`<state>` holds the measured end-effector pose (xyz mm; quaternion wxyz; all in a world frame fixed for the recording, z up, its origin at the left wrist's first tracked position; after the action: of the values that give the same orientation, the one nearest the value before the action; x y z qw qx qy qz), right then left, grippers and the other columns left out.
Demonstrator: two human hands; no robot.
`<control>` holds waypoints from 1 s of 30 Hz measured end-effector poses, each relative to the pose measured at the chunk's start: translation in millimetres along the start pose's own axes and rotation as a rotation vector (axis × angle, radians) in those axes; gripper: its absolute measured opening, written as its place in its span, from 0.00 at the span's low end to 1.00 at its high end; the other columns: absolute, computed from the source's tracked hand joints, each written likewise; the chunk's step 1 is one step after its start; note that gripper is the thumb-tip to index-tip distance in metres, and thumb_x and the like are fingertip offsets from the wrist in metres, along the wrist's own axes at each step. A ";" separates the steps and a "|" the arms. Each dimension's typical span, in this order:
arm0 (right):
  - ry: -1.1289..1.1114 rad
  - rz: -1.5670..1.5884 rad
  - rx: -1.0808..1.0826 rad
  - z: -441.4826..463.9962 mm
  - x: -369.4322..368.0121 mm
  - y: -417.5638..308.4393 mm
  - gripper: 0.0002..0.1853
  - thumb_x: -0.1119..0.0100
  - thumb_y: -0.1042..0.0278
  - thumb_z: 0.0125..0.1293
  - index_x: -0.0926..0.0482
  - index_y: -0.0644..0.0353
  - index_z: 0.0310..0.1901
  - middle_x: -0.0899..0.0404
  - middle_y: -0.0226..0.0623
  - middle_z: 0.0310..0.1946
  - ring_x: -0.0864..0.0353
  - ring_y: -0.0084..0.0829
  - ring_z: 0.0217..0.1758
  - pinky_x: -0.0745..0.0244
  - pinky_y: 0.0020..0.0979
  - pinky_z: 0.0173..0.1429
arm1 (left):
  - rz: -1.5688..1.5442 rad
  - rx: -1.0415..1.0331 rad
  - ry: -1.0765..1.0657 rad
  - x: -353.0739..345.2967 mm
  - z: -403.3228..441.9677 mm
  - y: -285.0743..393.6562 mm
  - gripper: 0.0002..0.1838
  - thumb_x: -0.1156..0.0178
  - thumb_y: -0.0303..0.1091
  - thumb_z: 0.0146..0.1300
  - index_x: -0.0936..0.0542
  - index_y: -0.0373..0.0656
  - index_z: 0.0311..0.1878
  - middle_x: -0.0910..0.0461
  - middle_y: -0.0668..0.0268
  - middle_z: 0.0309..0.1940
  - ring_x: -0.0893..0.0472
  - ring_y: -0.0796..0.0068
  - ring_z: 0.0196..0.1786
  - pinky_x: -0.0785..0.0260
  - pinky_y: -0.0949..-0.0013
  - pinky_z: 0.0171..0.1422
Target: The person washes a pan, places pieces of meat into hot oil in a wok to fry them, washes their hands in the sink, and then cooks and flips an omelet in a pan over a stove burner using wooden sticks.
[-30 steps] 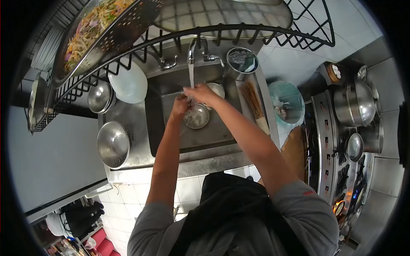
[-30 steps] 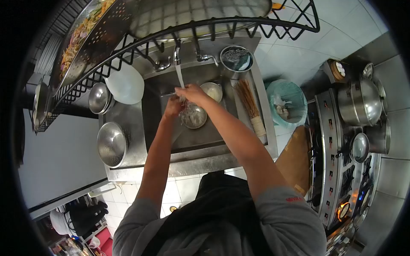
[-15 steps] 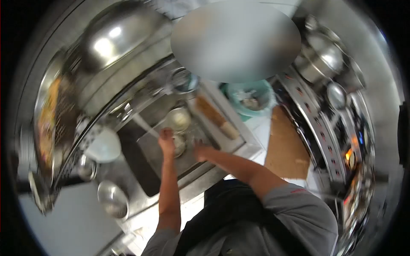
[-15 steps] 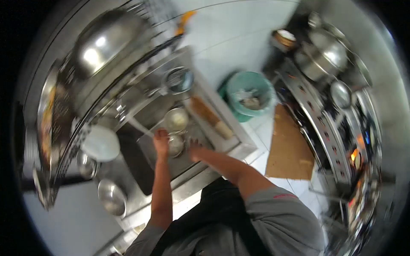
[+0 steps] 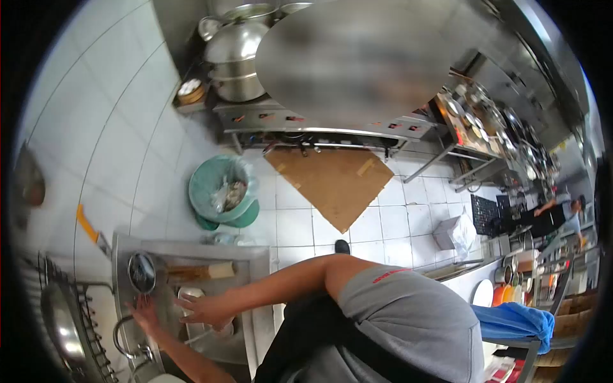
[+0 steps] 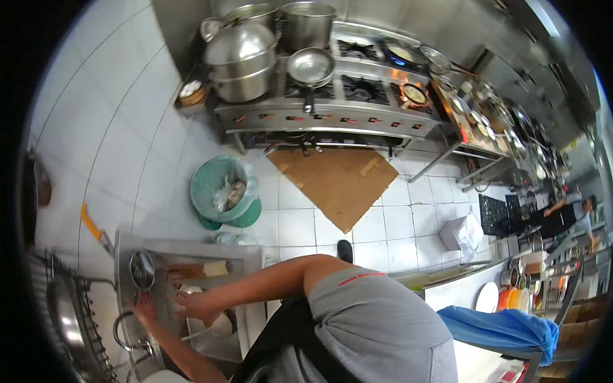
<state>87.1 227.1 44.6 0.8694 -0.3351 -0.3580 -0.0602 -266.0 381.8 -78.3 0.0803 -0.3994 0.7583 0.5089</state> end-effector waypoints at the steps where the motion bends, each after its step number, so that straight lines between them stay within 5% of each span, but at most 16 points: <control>1: 0.066 -0.046 0.045 -8.8 9.4 5.9 0.19 0.34 0.70 0.51 0.23 0.60 0.47 0.26 0.47 0.55 0.25 0.50 0.59 0.26 0.49 0.55 | 0.227 -0.060 0.037 0.8 -18.1 4.2 0.35 0.43 0.60 0.73 0.29 0.38 0.67 0.25 0.57 0.63 0.26 0.59 0.64 0.32 0.47 0.64; 5: -0.244 0.260 -0.190 -38.9 149.4 7.5 0.20 0.29 0.65 0.52 0.25 0.59 0.46 0.28 0.43 0.53 0.26 0.46 0.58 0.27 0.46 0.54 | 1.363 -0.802 0.312 -22.0 -75.3 30.3 0.24 0.40 0.51 0.72 0.18 0.33 0.44 0.17 0.47 0.38 0.18 0.48 0.39 0.28 0.45 0.42; 6: -0.094 0.204 -0.121 -55.3 182.5 12.8 0.19 0.28 0.63 0.53 0.26 0.59 0.41 0.24 0.43 0.45 0.22 0.45 0.50 0.26 0.45 0.48 | 1.654 -1.044 0.402 -23.7 -90.7 30.6 0.24 0.39 0.49 0.71 0.17 0.31 0.39 0.16 0.43 0.32 0.18 0.45 0.33 0.28 0.44 0.38; 12: 0.560 0.115 -0.297 -265.2 385.2 90.4 0.12 0.35 0.71 0.58 0.31 0.61 0.32 0.29 0.40 0.23 0.26 0.44 0.26 0.30 0.41 0.32 | 1.805 -1.292 0.835 -83.2 -160.2 -14.7 0.21 0.38 0.44 0.70 0.19 0.29 0.40 0.19 0.39 0.31 0.19 0.44 0.32 0.30 0.46 0.37; 13: 0.392 0.055 -0.597 -323.6 383.4 143.4 0.11 0.34 0.71 0.56 0.25 0.61 0.39 0.22 0.45 0.31 0.20 0.48 0.38 0.24 0.43 0.45 | 1.805 -1.308 0.804 -110.6 -171.9 -33.9 0.21 0.38 0.44 0.70 0.19 0.29 0.40 0.19 0.40 0.31 0.19 0.44 0.32 0.30 0.46 0.37; 14: 0.346 -0.142 -0.658 -401.9 367.3 188.3 0.29 0.33 0.69 0.57 0.26 0.57 0.62 0.22 0.49 0.51 0.24 0.54 0.56 0.27 0.50 0.59 | 1.812 -1.324 0.736 -140.6 -177.4 -58.1 0.21 0.38 0.44 0.70 0.19 0.29 0.40 0.19 0.40 0.31 0.19 0.45 0.32 0.30 0.46 0.37; 18: -0.063 -0.359 -1.626 -726.4 334.3 272.7 0.29 0.30 0.60 0.58 0.25 0.48 0.63 0.26 0.44 0.63 0.28 0.50 0.65 0.25 0.58 0.59 | 1.863 -1.210 0.117 -247.5 -159.3 -150.1 0.20 0.39 0.43 0.71 0.19 0.29 0.41 0.19 0.41 0.30 0.20 0.47 0.31 0.31 0.47 0.36; 19: 0.000 -0.331 -1.615 -782.9 348.6 250.0 0.18 0.31 0.58 0.61 0.16 0.52 0.52 0.14 0.43 0.49 0.13 0.42 0.52 0.18 0.49 0.53 | 1.896 -1.078 -0.140 -272.0 -145.5 -171.3 0.19 0.39 0.42 0.71 0.19 0.29 0.41 0.19 0.41 0.29 0.20 0.47 0.31 0.31 0.47 0.36; 20: 0.639 0.260 -2.111 -840.5 352.2 209.2 0.17 0.29 0.53 0.60 0.13 0.59 0.41 0.14 0.48 0.48 0.14 0.46 0.52 0.18 0.46 0.55 | 1.479 -1.140 -0.089 -326.0 -183.9 -229.0 0.16 0.40 0.35 0.70 0.24 0.30 0.31 0.26 0.49 0.22 0.28 0.59 0.25 0.35 0.54 0.32; 21: 0.440 -0.413 -2.144 -889.3 358.7 195.7 0.22 0.26 0.50 0.56 0.14 0.65 0.39 0.14 0.50 0.48 0.13 0.49 0.49 0.18 0.46 0.54 | 1.531 -1.041 -0.273 -368.8 -187.6 -258.0 0.15 0.40 0.31 0.67 0.29 0.33 0.27 0.29 0.55 0.22 0.31 0.64 0.26 0.37 0.57 0.32; 23: 0.355 -0.614 -2.083 -978.5 380.6 196.2 0.23 0.25 0.45 0.53 0.13 0.62 0.33 0.13 0.44 0.39 0.13 0.41 0.47 0.18 0.42 0.51 | 1.578 -0.893 -0.604 -457.3 -211.7 -313.8 0.20 0.44 0.24 0.63 0.42 0.42 0.20 0.43 0.67 0.17 0.47 0.75 0.23 0.49 0.65 0.27; 24: 0.195 -0.258 -2.002 -971.1 429.7 173.8 0.21 0.25 0.48 0.53 0.12 0.60 0.35 0.12 0.41 0.40 0.12 0.37 0.43 0.17 0.41 0.45 | 1.625 -0.849 -0.701 -486.8 -207.7 -327.8 0.20 0.43 0.24 0.64 0.42 0.42 0.20 0.42 0.67 0.16 0.45 0.75 0.22 0.47 0.66 0.26; 25: -0.189 -0.456 -1.475 -978.5 459.4 170.5 0.20 0.24 0.55 0.53 0.15 0.60 0.42 0.13 0.43 0.39 0.12 0.39 0.43 0.14 0.42 0.45 | 1.671 -0.801 -0.790 -512.6 -198.5 -337.4 0.21 0.42 0.25 0.64 0.41 0.43 0.19 0.41 0.68 0.15 0.43 0.76 0.21 0.45 0.67 0.25; 26: 0.510 0.169 -1.904 -952.7 514.3 133.6 0.19 0.24 0.57 0.56 0.15 0.60 0.44 0.12 0.38 0.39 0.12 0.32 0.42 0.13 0.36 0.35 | 1.719 -0.751 -0.869 -535.1 -196.0 -345.0 0.21 0.41 0.25 0.65 0.40 0.44 0.19 0.40 0.69 0.14 0.41 0.76 0.20 0.43 0.67 0.24; 27: 0.748 0.337 -1.764 -939.1 551.5 110.2 0.18 0.26 0.61 0.59 0.16 0.62 0.47 0.13 0.35 0.39 0.13 0.28 0.38 0.15 0.32 0.28 | 1.769 -0.593 -0.840 -562.6 -207.5 -350.0 0.21 0.40 0.26 0.65 0.39 0.44 0.18 0.38 0.69 0.14 0.38 0.76 0.19 0.41 0.68 0.24; 30: 0.948 0.099 -1.659 -874.3 659.2 46.5 0.12 0.31 0.61 0.64 0.18 0.59 0.44 0.15 0.31 0.39 0.18 0.25 0.38 0.18 0.31 0.43 | 1.727 -0.145 -0.863 -627.7 -213.1 -384.5 0.20 0.38 0.31 0.69 0.30 0.43 0.18 0.26 0.66 0.18 0.26 0.70 0.19 0.31 0.70 0.22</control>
<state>1097.5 -195.2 2.7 0.4109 -0.8001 0.2025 -0.3874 478.4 469.9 81.2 -0.0744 0.5126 0.6624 0.5412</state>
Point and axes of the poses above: each hand's wrist, its own z-axis towards the middle knuckle, its own x-axis out of the back of the hand, y = z × x, the point moved 4 cm from there along z, towards the middle knuckle
